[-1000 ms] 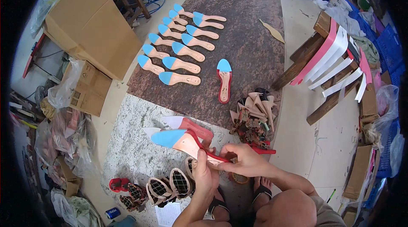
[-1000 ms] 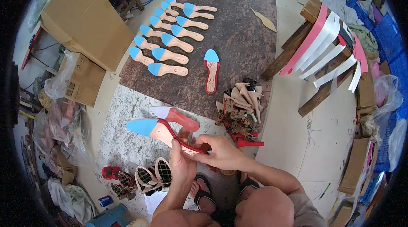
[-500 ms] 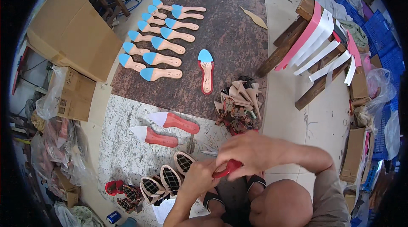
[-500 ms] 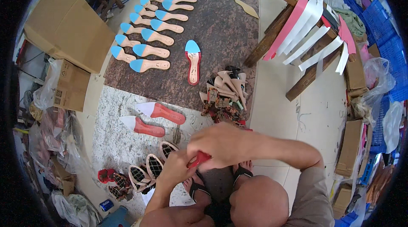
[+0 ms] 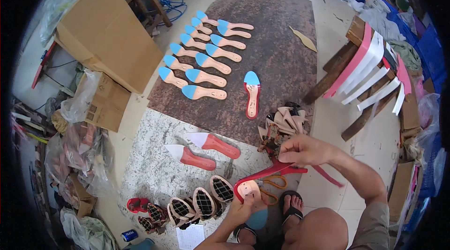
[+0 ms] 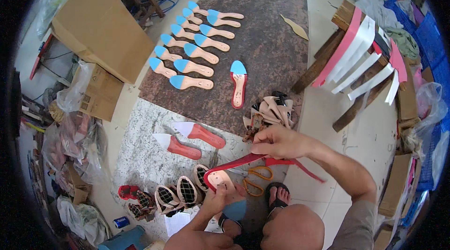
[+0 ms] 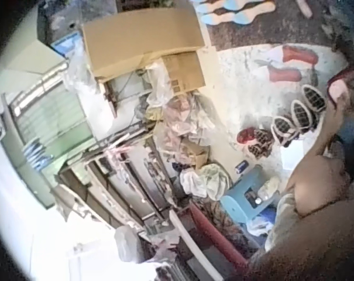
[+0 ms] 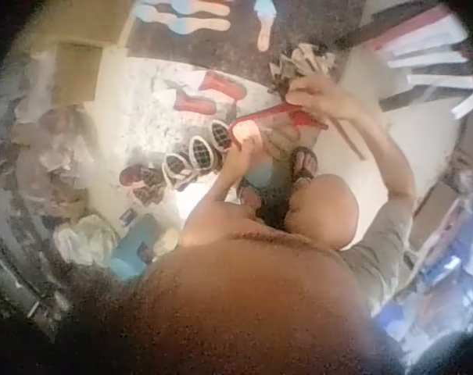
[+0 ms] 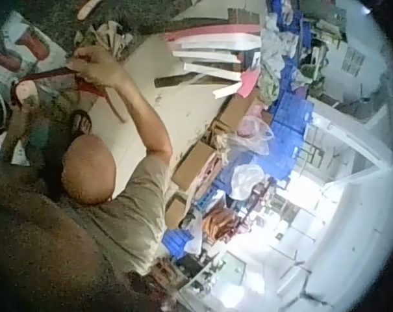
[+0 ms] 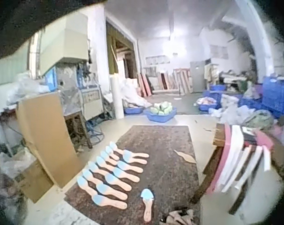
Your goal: The person sits on the floor in a workshop and assembles shoe components. They use scissors to trim pink and light green foam strips and attach them to the edges of red and white shoe soles. The person handles multiple soles and foam pieces, cutting and fitting them one by one.
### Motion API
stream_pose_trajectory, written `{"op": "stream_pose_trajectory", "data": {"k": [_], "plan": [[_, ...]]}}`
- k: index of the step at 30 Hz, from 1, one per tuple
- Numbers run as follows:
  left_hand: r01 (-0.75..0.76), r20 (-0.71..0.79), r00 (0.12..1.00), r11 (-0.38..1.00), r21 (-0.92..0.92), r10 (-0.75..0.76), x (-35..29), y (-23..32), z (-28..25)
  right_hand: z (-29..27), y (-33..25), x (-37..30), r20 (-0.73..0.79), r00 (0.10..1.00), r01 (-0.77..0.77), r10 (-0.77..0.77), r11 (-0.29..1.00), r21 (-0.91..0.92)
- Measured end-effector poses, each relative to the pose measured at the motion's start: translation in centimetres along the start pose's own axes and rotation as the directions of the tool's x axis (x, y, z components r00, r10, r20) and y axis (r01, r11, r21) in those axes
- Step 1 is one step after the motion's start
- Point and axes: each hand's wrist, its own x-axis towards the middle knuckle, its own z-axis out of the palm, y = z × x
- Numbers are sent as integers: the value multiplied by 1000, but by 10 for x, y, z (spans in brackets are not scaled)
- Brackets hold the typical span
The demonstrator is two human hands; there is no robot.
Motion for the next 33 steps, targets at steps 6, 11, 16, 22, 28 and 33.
{"op": "stream_pose_trajectory", "data": {"k": [6,11,16,22,28,33], "plan": [[251,-171,952,967,-34,-253,11,6,11,33,38,13,-34,993,-98,113,949,300],[240,-193,939,945,-221,-283,14,-8,7,51,50,18,-226,972,15,58,952,306],[240,-239,931,957,-164,-274,17,-3,8,53,56,8,-175,982,11,72,902,432],[178,-379,898,972,-151,-223,16,-13,10,75,68,10,-169,982,94,-85,995,43],[228,-467,848,968,-104,-250,16,-14,9,86,70,12,-120,975,166,-184,975,-149],[318,-503,820,948,2,-274,17,7,22,89,70,11,-109,986,113,-123,989,-98]]}}
